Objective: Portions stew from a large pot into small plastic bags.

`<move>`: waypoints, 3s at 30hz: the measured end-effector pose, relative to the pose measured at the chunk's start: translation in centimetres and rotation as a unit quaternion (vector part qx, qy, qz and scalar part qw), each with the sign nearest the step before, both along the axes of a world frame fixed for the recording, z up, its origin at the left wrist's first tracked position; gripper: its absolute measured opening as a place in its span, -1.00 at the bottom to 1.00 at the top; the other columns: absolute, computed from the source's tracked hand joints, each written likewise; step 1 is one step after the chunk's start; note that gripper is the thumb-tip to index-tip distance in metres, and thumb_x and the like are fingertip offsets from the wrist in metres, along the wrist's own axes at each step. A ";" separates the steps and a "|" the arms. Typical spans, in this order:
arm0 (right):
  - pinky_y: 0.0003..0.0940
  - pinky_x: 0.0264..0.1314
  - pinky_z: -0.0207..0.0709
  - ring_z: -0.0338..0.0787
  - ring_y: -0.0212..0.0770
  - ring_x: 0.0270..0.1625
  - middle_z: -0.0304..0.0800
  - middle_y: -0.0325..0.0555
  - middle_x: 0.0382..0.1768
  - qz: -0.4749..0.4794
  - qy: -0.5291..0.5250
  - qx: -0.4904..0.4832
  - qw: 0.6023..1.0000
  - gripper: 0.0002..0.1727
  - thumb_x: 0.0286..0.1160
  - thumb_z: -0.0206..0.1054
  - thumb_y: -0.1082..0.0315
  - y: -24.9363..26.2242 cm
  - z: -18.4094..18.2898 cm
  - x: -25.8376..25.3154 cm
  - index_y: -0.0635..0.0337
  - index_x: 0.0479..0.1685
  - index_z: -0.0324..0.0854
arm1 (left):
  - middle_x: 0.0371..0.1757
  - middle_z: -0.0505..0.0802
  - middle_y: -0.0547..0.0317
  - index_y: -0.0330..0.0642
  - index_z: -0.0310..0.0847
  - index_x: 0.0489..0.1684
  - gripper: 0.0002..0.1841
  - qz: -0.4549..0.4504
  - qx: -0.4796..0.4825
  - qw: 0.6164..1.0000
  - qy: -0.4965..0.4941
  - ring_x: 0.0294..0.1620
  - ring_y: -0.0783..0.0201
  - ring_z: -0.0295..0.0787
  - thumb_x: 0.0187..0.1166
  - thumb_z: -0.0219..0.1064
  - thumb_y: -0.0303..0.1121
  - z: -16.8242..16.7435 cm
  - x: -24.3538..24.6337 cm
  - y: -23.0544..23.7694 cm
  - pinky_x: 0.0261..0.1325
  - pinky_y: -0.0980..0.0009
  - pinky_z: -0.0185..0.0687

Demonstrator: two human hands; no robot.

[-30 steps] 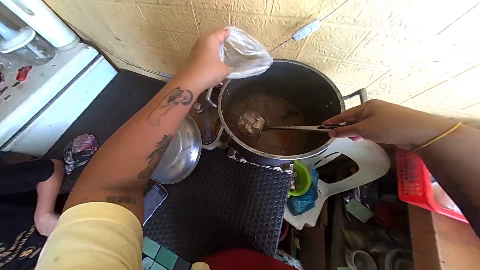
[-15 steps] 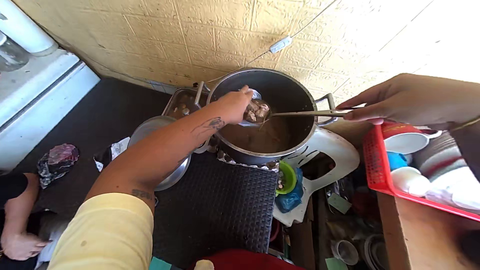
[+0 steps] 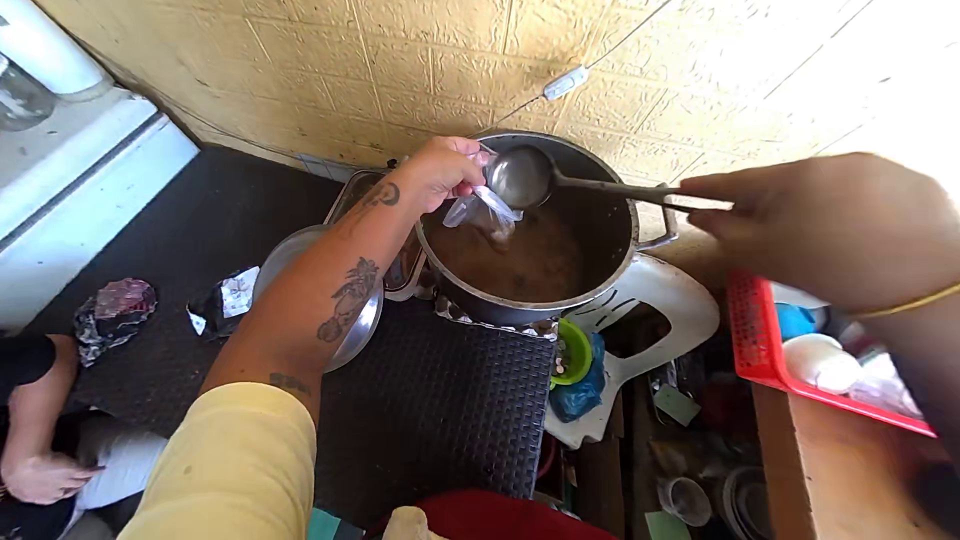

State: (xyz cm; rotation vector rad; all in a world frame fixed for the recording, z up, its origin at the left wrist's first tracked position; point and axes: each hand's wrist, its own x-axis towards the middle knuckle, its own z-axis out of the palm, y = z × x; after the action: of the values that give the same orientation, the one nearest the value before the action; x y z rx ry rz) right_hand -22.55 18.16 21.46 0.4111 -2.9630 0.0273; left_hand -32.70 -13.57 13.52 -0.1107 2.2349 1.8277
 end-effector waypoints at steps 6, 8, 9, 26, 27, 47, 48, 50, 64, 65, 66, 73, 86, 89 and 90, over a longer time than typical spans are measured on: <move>0.71 -0.03 0.38 0.74 0.58 0.10 0.81 0.46 0.01 -0.115 -0.099 -0.052 0.987 -0.71 0.63 0.39 0.27 -1.1 -1.2 -4.5 0.05 0.23 0.83 | 0.37 0.76 0.08 -0.19 0.45 0.60 -0.33 -0.013 0.025 1.000 0.009 -0.23 0.43 0.70 0.39 0.33 -0.75 -0.8 -0.4 -1.6 -0.32 0.58 0.55; 0.66 -0.14 0.45 0.74 0.63 0.08 0.79 0.53 -0.02 -0.122 -0.114 0.037 0.985 -0.73 0.53 0.37 0.40 -3.6 -3.7 -5.1 0.20 0.14 0.81 | 0.34 0.76 0.11 -0.19 0.46 0.59 -0.34 -0.011 0.020 1.000 0.022 -0.27 0.45 0.68 0.39 0.33 -0.74 -0.6 -0.3 -2.2 -0.34 0.60 0.53; 0.57 -0.24 0.49 0.76 0.61 0.01 0.77 0.52 -0.08 -0.114 -0.115 0.090 0.983 -0.79 0.45 0.37 0.49 -4.7 -5.4 -5.3 0.31 0.01 0.77 | 0.33 0.76 0.12 -0.18 0.46 0.57 -0.36 -0.010 0.017 0.999 0.027 -0.27 0.46 0.68 0.39 0.32 -0.73 -0.4 -0.3 -2.5 -0.35 0.60 0.53; 0.31 -0.24 0.63 0.85 0.32 0.00 0.82 0.28 -0.14 -0.093 -0.255 0.142 0.952 -0.92 0.42 0.41 0.42 -10.6 -11.6 -6.7 0.27 -0.26 0.72 | 0.39 0.72 0.09 -0.20 0.34 0.66 -0.29 0.003 0.052 0.996 0.066 -0.19 0.42 0.75 0.41 0.33 -0.74 2.3 0.1 -3.1 -0.32 0.63 0.62; 0.34 -0.21 0.63 0.85 0.33 0.01 0.82 0.28 -0.13 -0.088 -0.261 0.122 0.954 -0.90 0.45 0.40 0.39 -10.6 -12.0 -6.9 0.24 -0.22 0.74 | 0.39 0.72 0.09 -0.20 0.34 0.67 -0.28 0.001 0.048 0.996 0.070 -0.19 0.41 0.76 0.41 0.33 -0.74 2.5 0.0 -3.1 -0.32 0.63 0.63; 0.16 -0.04 0.58 0.77 -0.04 -0.20 0.88 0.01 -0.20 -0.062 -0.345 -0.118 0.929 -0.77 0.62 0.45 0.23 -6.9 -12.3 -8.3 0.02 0.12 0.87 | 0.06 0.77 0.09 -0.36 0.52 0.42 -0.51 -0.013 0.037 0.990 0.132 -0.35 0.49 0.71 0.45 0.27 -0.75 4.0 0.2 -4.2 -0.34 0.70 0.63; 0.27 0.05 0.57 0.81 0.06 -0.07 0.89 0.05 -0.11 -0.059 -0.333 -0.095 0.936 -0.75 0.62 0.44 0.20 -6.8 -12.0 -8.2 -0.01 0.15 0.87 | 0.04 0.77 0.10 -0.36 0.52 0.42 -0.51 -0.014 0.035 0.991 0.131 -0.35 0.49 0.70 0.45 0.27 -0.75 4.0 0.2 -4.3 -0.35 0.70 0.62; 0.40 0.13 0.55 0.82 0.19 0.13 0.89 0.11 0.01 -0.052 -0.310 -0.050 0.948 -0.71 0.65 0.40 0.15 -7.1 -11.2 -7.6 -0.06 0.23 0.84 | 0.04 0.78 0.11 -0.36 0.52 0.44 -0.51 -0.020 0.033 0.991 0.130 -0.35 0.50 0.70 0.47 0.26 -0.74 4.0 0.2 -4.4 -0.34 0.71 0.63; 0.42 0.10 0.56 0.82 0.21 0.09 0.89 0.11 -0.05 -0.056 -0.325 -0.005 0.944 -0.73 0.64 0.41 0.11 -6.0 -12.2 -8.0 -0.02 0.12 0.87 | 0.11 0.78 0.09 -0.32 0.52 0.45 -0.50 -0.025 0.024 0.991 0.129 -0.31 0.48 0.72 0.48 0.28 -0.74 4.6 0.6 -4.0 -0.32 0.68 0.63; 0.41 0.12 0.54 0.82 0.19 0.06 0.89 0.13 -0.07 -0.066 -0.329 -0.035 0.941 -0.74 0.62 0.43 0.13 -5.4 -12.1 -8.2 0.02 0.10 0.88 | 0.12 0.77 0.09 -0.32 0.51 0.47 -0.49 -0.023 0.022 0.991 0.127 -0.32 0.48 0.71 0.48 0.28 -0.73 4.7 0.7 -4.0 -0.32 0.69 0.63; 0.38 0.08 0.55 0.82 0.17 -0.01 0.89 0.14 -0.11 -0.076 -0.328 -0.061 0.940 -0.75 0.61 0.45 0.16 -4.9 -12.0 -8.4 0.05 0.07 0.88 | 0.13 0.76 0.08 -0.32 0.49 0.49 -0.47 -0.021 0.021 0.992 0.126 -0.31 0.48 0.72 0.47 0.28 -0.74 4.7 0.8 -4.0 -0.32 0.68 0.64; 0.45 0.09 0.51 0.80 0.25 0.06 0.88 0.19 -0.04 -0.071 -0.273 -0.042 0.958 -0.74 0.61 0.45 0.19 -4.0 -8.9 -7.6 0.04 0.14 0.87 | 0.33 0.74 0.07 -0.26 0.34 0.66 -0.34 -0.019 0.015 0.994 0.111 -0.19 0.44 0.76 0.46 0.30 -0.72 4.6 0.9 -4.1 -0.29 0.66 0.65; 0.51 0.07 0.52 0.79 0.32 0.14 0.88 0.20 0.00 -0.066 -0.249 0.023 0.966 -0.72 0.62 0.41 0.13 -4.5 -8.2 -7.4 -0.02 0.16 0.87 | 0.36 0.72 0.08 -0.21 0.35 0.66 -0.32 -0.038 0.025 0.994 0.097 -0.22 0.44 0.74 0.45 0.31 -0.73 3.7 0.4 -3.5 -0.34 0.65 0.62; 0.54 0.06 0.50 0.77 0.39 0.16 0.85 0.26 0.03 -0.078 -0.242 0.019 0.967 -0.71 0.63 0.40 0.15 -4.7 -7.8 -7.2 0.00 0.18 0.86 | 0.33 0.72 0.08 -0.24 0.33 0.67 -0.31 -0.033 0.027 0.994 0.099 -0.26 0.44 0.73 0.44 0.30 -0.74 3.6 0.5 -3.2 -0.34 0.64 0.62; 0.54 0.02 0.50 0.77 0.41 0.14 0.85 0.27 0.02 -0.084 -0.233 0.031 0.968 -0.71 0.62 0.41 0.15 -5.0 -7.7 -6.9 -0.02 0.19 0.85 | 0.35 0.72 0.08 -0.24 0.33 0.67 -0.31 -0.031 0.029 0.994 0.099 -0.26 0.43 0.73 0.44 0.31 -0.73 3.6 0.5 -3.1 -0.35 0.63 0.62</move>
State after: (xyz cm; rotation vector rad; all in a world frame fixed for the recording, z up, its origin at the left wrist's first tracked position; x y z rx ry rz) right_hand -29.49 13.19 13.76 0.1766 -3.4597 0.0119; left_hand -32.20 -16.67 17.10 0.1549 2.2825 1.9432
